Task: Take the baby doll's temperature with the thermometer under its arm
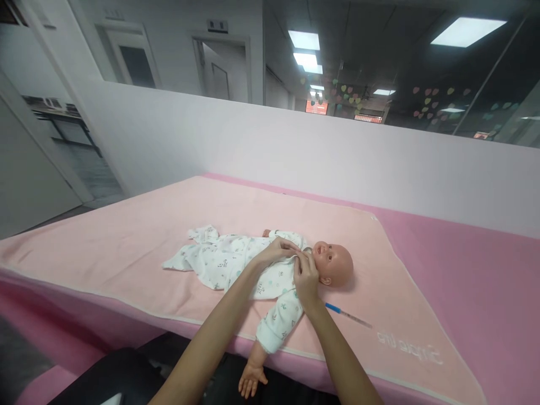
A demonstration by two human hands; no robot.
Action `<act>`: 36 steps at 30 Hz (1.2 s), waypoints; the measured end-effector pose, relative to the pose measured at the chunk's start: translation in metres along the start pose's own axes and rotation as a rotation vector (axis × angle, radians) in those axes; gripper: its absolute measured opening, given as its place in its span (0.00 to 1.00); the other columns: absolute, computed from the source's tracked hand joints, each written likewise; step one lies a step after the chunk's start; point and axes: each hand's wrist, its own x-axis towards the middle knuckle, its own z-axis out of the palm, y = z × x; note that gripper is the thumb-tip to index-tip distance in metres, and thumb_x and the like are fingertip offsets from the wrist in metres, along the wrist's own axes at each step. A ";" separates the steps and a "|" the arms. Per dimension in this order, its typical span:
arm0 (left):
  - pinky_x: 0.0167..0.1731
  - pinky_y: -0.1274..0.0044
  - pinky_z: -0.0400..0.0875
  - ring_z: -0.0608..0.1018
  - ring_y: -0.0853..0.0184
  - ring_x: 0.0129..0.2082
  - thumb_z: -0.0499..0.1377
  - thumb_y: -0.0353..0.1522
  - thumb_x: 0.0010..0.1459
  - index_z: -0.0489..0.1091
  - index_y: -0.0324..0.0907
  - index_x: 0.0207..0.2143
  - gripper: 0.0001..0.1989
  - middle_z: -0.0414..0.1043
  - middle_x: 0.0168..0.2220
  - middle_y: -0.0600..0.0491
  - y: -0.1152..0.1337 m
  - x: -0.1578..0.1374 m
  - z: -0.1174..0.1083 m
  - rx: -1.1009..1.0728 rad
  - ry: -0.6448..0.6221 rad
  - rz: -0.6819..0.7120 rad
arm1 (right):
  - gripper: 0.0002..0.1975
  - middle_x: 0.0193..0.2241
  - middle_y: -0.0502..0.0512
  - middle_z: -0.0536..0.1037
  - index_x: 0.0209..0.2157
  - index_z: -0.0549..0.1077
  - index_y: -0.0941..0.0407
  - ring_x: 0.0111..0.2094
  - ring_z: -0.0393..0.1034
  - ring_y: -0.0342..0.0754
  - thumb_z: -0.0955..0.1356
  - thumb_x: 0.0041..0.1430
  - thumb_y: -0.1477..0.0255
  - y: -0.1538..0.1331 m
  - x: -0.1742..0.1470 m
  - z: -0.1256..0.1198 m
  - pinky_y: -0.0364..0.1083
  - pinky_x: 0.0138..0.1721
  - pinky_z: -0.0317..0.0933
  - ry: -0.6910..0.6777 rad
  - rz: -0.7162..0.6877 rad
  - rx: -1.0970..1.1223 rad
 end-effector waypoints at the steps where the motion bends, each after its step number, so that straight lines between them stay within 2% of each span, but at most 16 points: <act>1: 0.27 0.80 0.65 0.73 0.71 0.24 0.64 0.31 0.40 0.76 0.36 0.28 0.10 0.75 0.24 0.50 0.000 0.000 -0.001 -0.013 -0.002 -0.007 | 0.13 0.37 0.59 0.74 0.40 0.71 0.56 0.42 0.68 0.49 0.57 0.60 0.74 -0.001 0.001 0.000 0.51 0.44 0.65 0.034 0.014 0.018; 3: 0.27 0.80 0.65 0.72 0.71 0.24 0.65 0.31 0.38 0.76 0.35 0.28 0.11 0.74 0.23 0.51 0.001 0.001 -0.001 -0.032 0.001 -0.018 | 0.12 0.36 0.59 0.75 0.38 0.71 0.56 0.40 0.69 0.48 0.58 0.60 0.73 -0.003 0.002 0.000 0.49 0.43 0.66 0.080 0.044 0.062; 7: 0.28 0.79 0.66 0.73 0.70 0.26 0.65 0.34 0.39 0.76 0.35 0.29 0.13 0.75 0.25 0.49 0.006 -0.002 -0.002 0.006 0.007 -0.032 | 0.14 0.36 0.59 0.75 0.40 0.71 0.57 0.40 0.69 0.48 0.57 0.60 0.71 -0.007 0.005 -0.002 0.49 0.43 0.65 0.051 0.122 0.112; 12: 0.33 0.78 0.67 0.74 0.68 0.31 0.65 0.34 0.41 0.74 0.36 0.39 0.20 0.75 0.33 0.47 0.018 -0.013 -0.004 0.121 -0.152 0.039 | 0.14 0.39 0.60 0.74 0.41 0.70 0.58 0.41 0.68 0.48 0.56 0.61 0.71 -0.008 0.005 -0.002 0.48 0.44 0.63 0.042 0.168 0.134; 14: 0.33 0.78 0.67 0.74 0.67 0.33 0.65 0.34 0.40 0.73 0.37 0.41 0.22 0.75 0.35 0.47 0.019 -0.015 -0.005 0.196 -0.152 0.063 | 0.14 0.39 0.61 0.74 0.42 0.69 0.59 0.41 0.69 0.48 0.56 0.61 0.70 -0.007 0.004 0.001 0.47 0.43 0.63 0.049 0.192 0.151; 17: 0.35 0.76 0.67 0.74 0.65 0.34 0.63 0.37 0.44 0.75 0.36 0.37 0.18 0.75 0.35 0.45 0.017 -0.014 -0.005 0.247 -0.107 0.077 | 0.14 0.38 0.61 0.74 0.43 0.68 0.59 0.37 0.70 0.47 0.58 0.60 0.69 -0.006 0.002 0.004 0.46 0.38 0.65 0.066 0.241 0.193; 21: 0.38 0.75 0.67 0.74 0.64 0.36 0.59 0.39 0.49 0.74 0.35 0.35 0.16 0.75 0.35 0.46 0.015 -0.011 -0.005 0.238 -0.162 0.090 | 0.13 0.34 0.58 0.75 0.43 0.68 0.58 0.30 0.69 0.44 0.59 0.59 0.69 -0.009 0.000 0.004 0.44 0.32 0.64 0.092 0.287 0.241; 24: 0.38 0.75 0.66 0.74 0.65 0.36 0.58 0.38 0.50 0.74 0.36 0.35 0.15 0.75 0.34 0.48 0.016 -0.011 -0.004 0.225 -0.172 0.078 | 0.12 0.33 0.57 0.75 0.42 0.68 0.58 0.27 0.68 0.43 0.60 0.58 0.70 -0.011 -0.001 0.003 0.43 0.29 0.63 0.095 0.299 0.286; 30: 0.38 0.77 0.64 0.72 0.67 0.34 0.57 0.33 0.48 0.73 0.37 0.29 0.09 0.73 0.30 0.52 0.017 -0.011 -0.001 0.245 -0.088 0.050 | 0.09 0.32 0.55 0.75 0.37 0.69 0.57 0.26 0.67 0.42 0.61 0.57 0.71 -0.011 0.000 0.004 0.42 0.28 0.62 0.133 0.331 0.353; 34: 0.33 0.78 0.65 0.72 0.69 0.30 0.58 0.35 0.48 0.70 0.38 0.40 0.16 0.71 0.26 0.54 0.015 -0.012 0.000 0.236 -0.056 0.041 | 0.09 0.27 0.54 0.75 0.34 0.70 0.58 0.24 0.68 0.43 0.60 0.57 0.72 -0.009 0.000 0.005 0.43 0.29 0.63 0.118 0.369 0.339; 36: 0.33 0.78 0.65 0.72 0.69 0.30 0.60 0.36 0.47 0.66 0.38 0.46 0.23 0.70 0.26 0.55 0.014 -0.013 -0.001 0.229 -0.074 0.044 | 0.10 0.28 0.56 0.76 0.35 0.71 0.58 0.28 0.70 0.45 0.60 0.57 0.72 -0.009 0.001 0.004 0.44 0.32 0.63 0.118 0.354 0.309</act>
